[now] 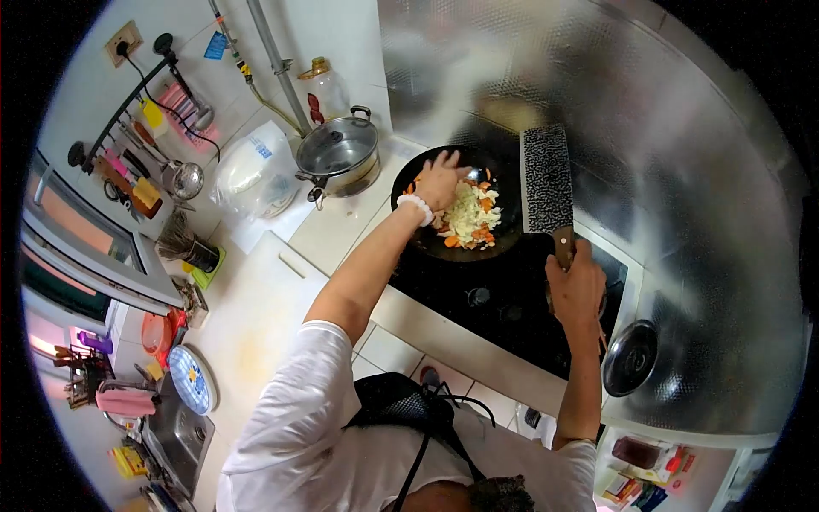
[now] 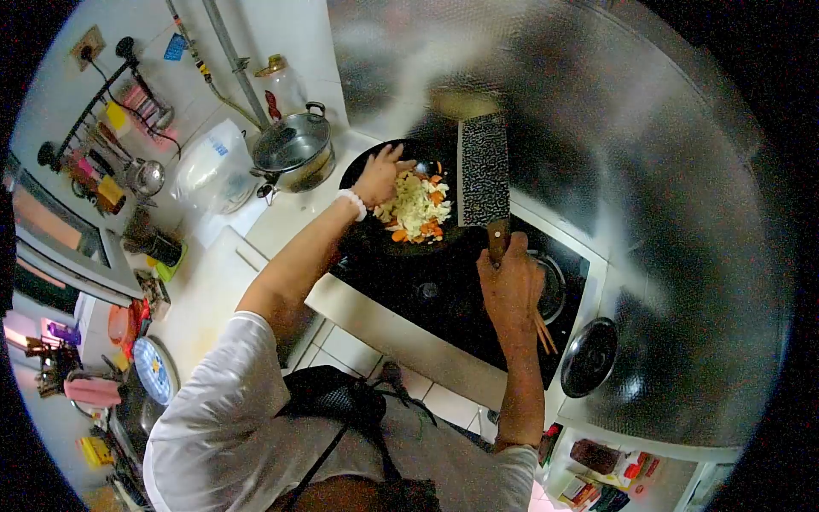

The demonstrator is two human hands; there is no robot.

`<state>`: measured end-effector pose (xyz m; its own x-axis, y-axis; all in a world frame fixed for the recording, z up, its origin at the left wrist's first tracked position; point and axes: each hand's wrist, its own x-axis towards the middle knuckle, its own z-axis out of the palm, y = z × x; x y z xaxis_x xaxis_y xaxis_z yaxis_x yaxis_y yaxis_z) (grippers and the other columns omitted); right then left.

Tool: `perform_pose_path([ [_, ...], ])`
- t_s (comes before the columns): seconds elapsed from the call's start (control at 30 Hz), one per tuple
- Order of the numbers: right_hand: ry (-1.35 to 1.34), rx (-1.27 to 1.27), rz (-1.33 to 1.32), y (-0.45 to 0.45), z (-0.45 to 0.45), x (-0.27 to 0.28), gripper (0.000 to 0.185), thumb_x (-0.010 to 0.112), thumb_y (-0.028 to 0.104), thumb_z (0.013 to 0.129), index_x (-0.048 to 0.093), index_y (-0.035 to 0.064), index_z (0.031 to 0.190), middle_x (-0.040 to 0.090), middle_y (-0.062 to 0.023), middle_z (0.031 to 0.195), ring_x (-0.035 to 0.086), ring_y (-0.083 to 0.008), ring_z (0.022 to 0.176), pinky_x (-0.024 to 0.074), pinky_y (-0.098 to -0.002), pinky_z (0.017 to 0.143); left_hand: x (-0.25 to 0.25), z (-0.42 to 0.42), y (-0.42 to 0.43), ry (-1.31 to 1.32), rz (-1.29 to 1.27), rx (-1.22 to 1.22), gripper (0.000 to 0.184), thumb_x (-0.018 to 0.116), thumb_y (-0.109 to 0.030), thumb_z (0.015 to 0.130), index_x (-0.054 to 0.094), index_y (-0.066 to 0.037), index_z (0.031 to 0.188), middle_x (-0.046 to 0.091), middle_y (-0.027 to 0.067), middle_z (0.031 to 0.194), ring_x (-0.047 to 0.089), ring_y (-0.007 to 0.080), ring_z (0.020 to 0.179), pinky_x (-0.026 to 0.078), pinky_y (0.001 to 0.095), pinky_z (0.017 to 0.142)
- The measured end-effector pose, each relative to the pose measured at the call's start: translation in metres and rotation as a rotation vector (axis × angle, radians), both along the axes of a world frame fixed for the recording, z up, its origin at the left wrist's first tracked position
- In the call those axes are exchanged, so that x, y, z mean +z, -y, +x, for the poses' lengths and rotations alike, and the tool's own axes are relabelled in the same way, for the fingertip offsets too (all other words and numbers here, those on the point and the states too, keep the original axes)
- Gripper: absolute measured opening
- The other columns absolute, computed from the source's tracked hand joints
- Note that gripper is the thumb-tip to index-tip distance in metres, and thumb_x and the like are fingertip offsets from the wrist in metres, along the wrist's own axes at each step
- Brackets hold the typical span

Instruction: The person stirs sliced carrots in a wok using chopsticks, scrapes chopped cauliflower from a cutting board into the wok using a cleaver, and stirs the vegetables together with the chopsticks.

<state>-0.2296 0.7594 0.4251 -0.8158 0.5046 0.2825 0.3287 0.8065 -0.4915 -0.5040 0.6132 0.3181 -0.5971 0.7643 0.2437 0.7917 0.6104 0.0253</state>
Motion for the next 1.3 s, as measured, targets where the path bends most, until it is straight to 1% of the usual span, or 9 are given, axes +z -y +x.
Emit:
perform_pose_path([
  [0.07, 0.003, 0.010, 0.030, -0.002, -0.006, -0.002, 0.027, 0.065, 0.014, 0.080, 0.049, -0.0043, 0.091, 0.061, -0.0238, 0.072, 0.061, -0.0403, 0.067, 0.0475, -0.0451, 0.061, 0.016, 0.009, 0.002, 0.297, -0.077, 0.095, 0.095, 0.070, -0.010, 0.070, 0.016, -0.009, 0.148, 0.011, 0.0207, 0.152, 0.010, 0.0416, 0.140, 0.026, 0.0473, 0.109],
  [0.17, -0.004, 0.037, 0.048, -0.004, -0.014, -0.001, 0.026, 0.065, 0.014, 0.079, 0.049, -0.0043, 0.091, 0.060, -0.0238, 0.071, 0.061, -0.0403, 0.066, 0.0471, -0.0448, 0.060, -0.002, -0.013, 0.015, 0.731, 0.275, -0.096, 0.084, 0.064, -0.023, 0.080, 0.017, -0.003, 0.146, 0.013, 0.0239, 0.151, 0.018, 0.0352, 0.139, 0.021, 0.0391, 0.112],
  [0.27, -0.001, 0.089, 0.070, 0.001, -0.025, 0.000, 0.031, 0.066, 0.016, 0.079, 0.048, -0.0038, 0.094, 0.061, -0.0228, 0.071, 0.063, -0.0382, 0.065, 0.0495, -0.0440, 0.059, 0.055, 0.016, 0.042, 0.901, 0.387, -0.037, 0.057, 0.045, -0.043, 0.094, 0.052, 0.004, 0.125, 0.054, 0.0250, 0.124, 0.053, 0.0286, 0.114, 0.039, 0.0322, 0.099],
  [0.3, 0.014, 0.118, 0.110, 0.004, -0.029, 0.001, 0.035, 0.066, 0.019, 0.079, 0.047, -0.0038, 0.097, 0.062, -0.0220, 0.070, 0.065, -0.0361, 0.064, 0.0521, -0.0431, 0.058, 0.068, 0.019, 0.052, 0.900, 0.262, 0.106, 0.058, 0.044, -0.047, 0.095, 0.065, 0.006, 0.104, 0.067, 0.0159, 0.089, 0.062, 0.0227, 0.082, 0.047, 0.0307, 0.082],
  [0.37, 0.008, 0.149, 0.125, 0.020, -0.039, 0.003, 0.035, 0.066, 0.020, 0.079, 0.046, -0.0036, 0.098, 0.062, -0.0218, 0.070, 0.064, -0.0357, 0.062, 0.0516, -0.0433, 0.056, 0.077, 0.036, 0.079, 0.961, 0.388, -0.029, 0.062, 0.042, -0.051, 0.095, 0.068, 0.005, 0.087, 0.066, 0.0102, 0.077, 0.060, 0.0171, 0.067, 0.050, 0.0283, 0.069],
  [0.63, -0.037, 0.342, 0.276, 0.152, -0.081, 0.020, 0.029, 0.063, 0.024, 0.081, 0.049, 0.0047, 0.097, 0.062, -0.0165, 0.072, 0.062, -0.0362, 0.067, 0.0469, -0.0462, 0.060, 0.120, 0.133, 0.162, 1.291, 0.846, -0.107, 0.050, 0.041, -0.044, 0.098, 0.061, 0.000, 0.108, 0.063, 0.0069, 0.099, 0.056, 0.0131, 0.094, 0.049, 0.0287, 0.079],
  [0.8, -0.129, 0.517, 0.554, 0.244, -0.089, 0.007, 0.022, 0.060, 0.020, 0.083, 0.051, 0.0066, 0.098, 0.057, -0.0089, 0.079, 0.062, -0.0286, 0.073, 0.0486, -0.0427, 0.054, 0.120, 0.148, 0.228, 1.519, 1.399, 0.105, 0.039, 0.049, -0.040, 0.095, 0.062, -0.004, 0.097, 0.062, 0.0028, 0.089, 0.056, 0.0096, 0.080, 0.047, 0.0254, 0.073],
  [0.93, -0.338, 0.749, 0.847, 0.301, -0.087, 0.005, 0.027, 0.058, 0.011, 0.080, 0.053, -0.0014, 0.103, 0.048, -0.0048, 0.074, 0.055, -0.0140, 0.063, 0.0468, -0.0213, 0.042, 0.087, 0.152, 0.284, 1.462, 1.607, 0.246, 0.034, 0.053, -0.035, 0.094, 0.062, -0.002, 0.092, 0.062, 0.0050, 0.086, 0.057, 0.0111, 0.075, 0.048, 0.0238, 0.068],
  [1.3, -0.068, 1.098, 0.481, 0.363, -0.080, -0.017, 0.034, 0.067, 0.019, 0.076, 0.058, 0.0041, 0.105, 0.050, -0.0050, 0.073, 0.058, -0.0208, 0.057, 0.0435, -0.0337, 0.041, 0.028, 0.176, 0.395, 1.455, 1.720, 0.197, 0.015, 0.050, -0.004, 0.082, 0.058, 0.007, 0.081, 0.061, 0.0122, 0.074, 0.061, 0.0220, 0.064, 0.052, 0.0320, 0.063],
])
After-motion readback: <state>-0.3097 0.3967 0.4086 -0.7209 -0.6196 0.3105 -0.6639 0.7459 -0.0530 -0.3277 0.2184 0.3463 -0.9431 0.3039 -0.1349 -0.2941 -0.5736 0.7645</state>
